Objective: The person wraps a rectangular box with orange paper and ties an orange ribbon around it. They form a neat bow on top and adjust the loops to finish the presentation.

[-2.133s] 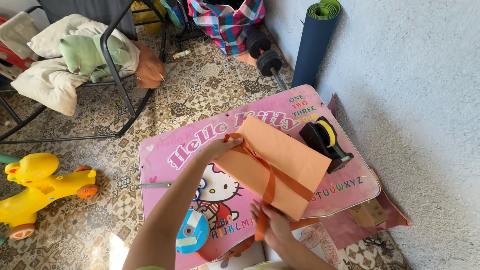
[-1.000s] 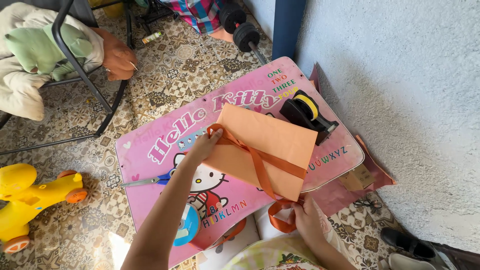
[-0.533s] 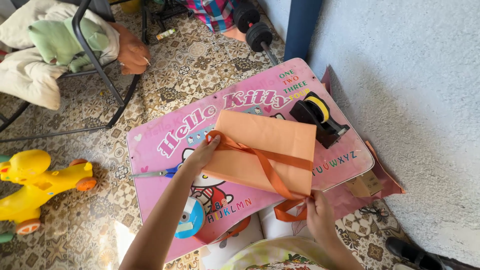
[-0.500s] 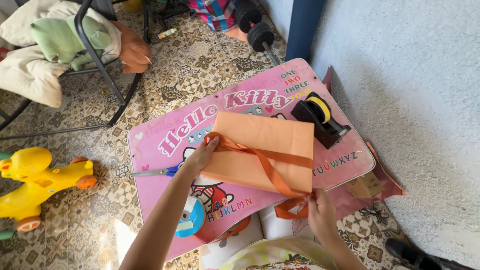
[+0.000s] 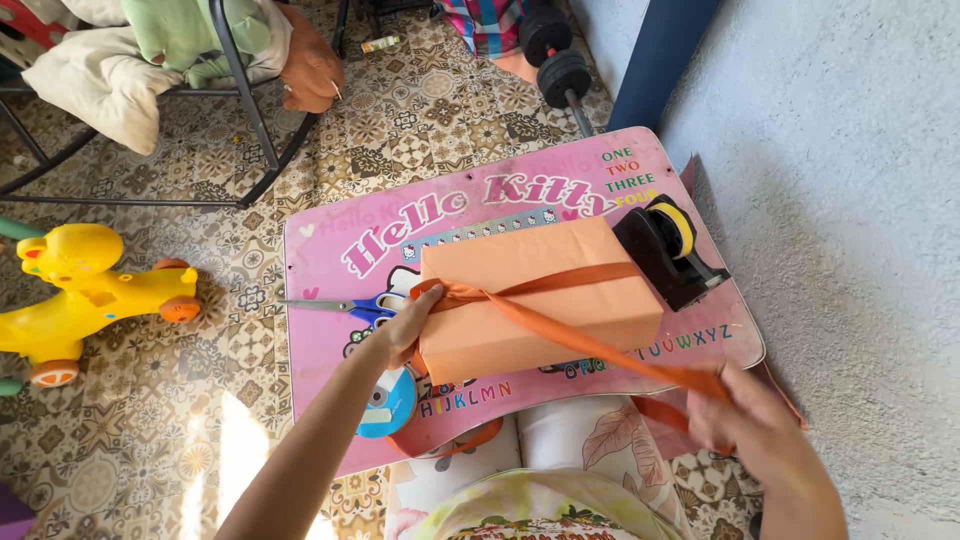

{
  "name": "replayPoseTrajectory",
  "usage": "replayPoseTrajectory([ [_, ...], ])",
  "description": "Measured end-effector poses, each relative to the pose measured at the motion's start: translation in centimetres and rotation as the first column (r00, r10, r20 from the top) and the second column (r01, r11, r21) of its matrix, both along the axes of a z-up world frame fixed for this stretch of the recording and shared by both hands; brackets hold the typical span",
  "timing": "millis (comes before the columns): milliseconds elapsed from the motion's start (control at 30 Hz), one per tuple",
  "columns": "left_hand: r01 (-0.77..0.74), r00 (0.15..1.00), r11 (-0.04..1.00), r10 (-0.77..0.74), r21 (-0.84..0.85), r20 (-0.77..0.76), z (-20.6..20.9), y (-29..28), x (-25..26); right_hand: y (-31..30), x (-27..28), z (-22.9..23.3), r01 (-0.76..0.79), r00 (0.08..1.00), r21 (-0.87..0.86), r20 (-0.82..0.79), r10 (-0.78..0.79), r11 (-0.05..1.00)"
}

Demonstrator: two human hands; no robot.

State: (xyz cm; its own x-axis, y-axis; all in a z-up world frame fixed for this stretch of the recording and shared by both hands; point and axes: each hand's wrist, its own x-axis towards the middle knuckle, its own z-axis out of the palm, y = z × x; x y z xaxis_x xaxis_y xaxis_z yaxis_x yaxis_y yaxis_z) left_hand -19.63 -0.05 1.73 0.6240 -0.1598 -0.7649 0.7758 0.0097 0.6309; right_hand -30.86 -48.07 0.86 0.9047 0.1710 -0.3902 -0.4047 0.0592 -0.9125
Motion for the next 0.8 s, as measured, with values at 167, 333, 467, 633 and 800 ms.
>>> replayPoseTrajectory([
  [167,-0.081,0.997,0.973,0.078,-0.215,-0.024,0.5,0.5,0.6,5.4,-1.3,-5.7,-0.102,0.995,0.380,0.019,0.103,0.919],
  [333,-0.124,0.992,0.967,0.113,-0.222,-0.060,1.2,0.7,1.1,10.0,2.8,-8.2,-0.236,0.972,0.059,0.002,0.237,0.970],
  [467,-0.173,0.985,0.948,0.165,-0.266,-0.054,1.3,0.2,0.6,12.5,6.2,-7.6,-0.436,0.899,-0.059,0.021,0.438,0.898],
  [633,-0.207,0.978,0.938,0.205,-0.276,-0.038,0.9,0.2,-0.1,15.4,7.7,-6.4,-0.426,0.879,-0.082,0.200,0.433,0.901],
  [800,-0.186,0.982,0.943,0.188,-0.277,-0.019,0.6,0.2,-0.1,15.7,4.8,-2.7,-0.310,0.694,-0.369,0.543,0.473,0.876],
])
